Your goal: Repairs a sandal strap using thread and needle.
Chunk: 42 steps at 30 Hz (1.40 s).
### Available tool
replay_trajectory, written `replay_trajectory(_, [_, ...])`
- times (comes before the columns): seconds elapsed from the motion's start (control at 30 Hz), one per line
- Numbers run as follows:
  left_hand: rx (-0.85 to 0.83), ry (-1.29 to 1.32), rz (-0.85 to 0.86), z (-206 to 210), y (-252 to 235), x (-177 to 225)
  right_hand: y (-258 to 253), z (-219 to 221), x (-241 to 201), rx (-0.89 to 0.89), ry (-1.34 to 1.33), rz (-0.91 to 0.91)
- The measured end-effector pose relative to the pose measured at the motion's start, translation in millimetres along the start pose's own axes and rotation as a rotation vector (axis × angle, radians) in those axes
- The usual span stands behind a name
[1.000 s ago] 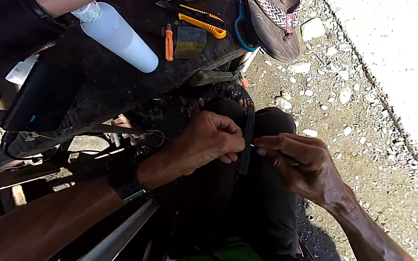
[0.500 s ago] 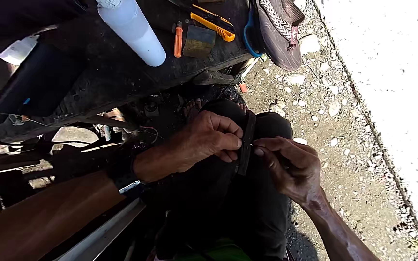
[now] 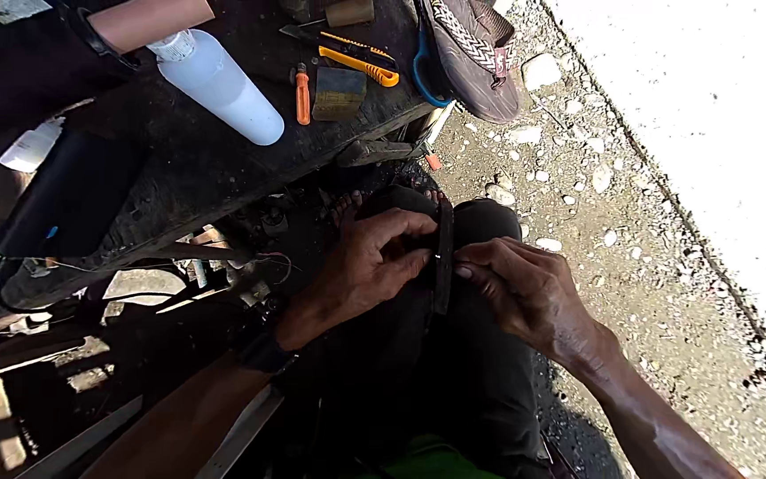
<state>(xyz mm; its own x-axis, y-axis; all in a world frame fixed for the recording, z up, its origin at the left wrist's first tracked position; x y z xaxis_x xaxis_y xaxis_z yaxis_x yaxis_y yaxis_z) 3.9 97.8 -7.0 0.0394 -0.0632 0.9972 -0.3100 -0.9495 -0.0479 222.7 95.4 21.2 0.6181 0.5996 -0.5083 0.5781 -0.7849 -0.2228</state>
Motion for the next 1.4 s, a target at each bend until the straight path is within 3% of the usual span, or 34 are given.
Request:
replay_trajectory(0.17, [0.005,-0.051,0.117,-13,12,29,5,4,0,0.093,0.041,-0.024])
replay_trajectory(0.3, [-0.16,-0.045,0.312,6,53,64,5,5,-1,0.102,0.039,-0.022])
replay_trajectory(0.37, [-0.266,0.046,0.331,23,73,66,5,5,-2,0.107,0.036,-0.018])
replay_trajectory(0.47, [-0.339,0.072,0.262,41,94,52,6,7,-2,0.123,0.033,-0.006])
replay_trajectory(0.57, [-0.283,0.154,0.132,47,100,39,8,10,-5,0.147,0.048,0.014])
replay_trajectory(0.67, [-0.1,0.353,-0.021,36,83,30,8,13,-7,0.209,0.088,0.006])
replay_trajectory(0.77, [0.116,0.278,-0.019,13,54,26,10,17,-8,0.252,0.133,-0.02])
replay_trajectory(0.83, [0.176,0.184,0.008,8,38,25,11,18,-9,0.261,0.153,-0.029])
replay_trajectory(1.07, [-0.006,-0.097,0.002,11,26,31,13,16,-9,0.241,0.146,-0.003])
replay_trajectory(1.23, [0.012,0.062,-0.123,5,31,28,7,10,-20,0.155,0.245,0.098])
replay_trajectory(1.4, [-0.053,0.081,-0.141,2,25,25,2,7,-22,0.036,0.321,-0.027])
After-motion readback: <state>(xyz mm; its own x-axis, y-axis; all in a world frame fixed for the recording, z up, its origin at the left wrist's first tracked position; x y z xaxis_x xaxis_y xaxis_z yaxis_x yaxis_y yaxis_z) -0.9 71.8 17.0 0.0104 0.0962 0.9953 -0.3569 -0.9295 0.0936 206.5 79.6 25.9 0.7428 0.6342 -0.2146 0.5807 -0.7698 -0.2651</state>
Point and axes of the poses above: each hand's wrist, its own y-axis away from the middle knuckle, its own z-axis out of the palm, x = y × z, the point moved 4 cm from there along -y, towards the middle knuckle, and after that the axes turned 8 degrees about y, right-handed, at the moved point
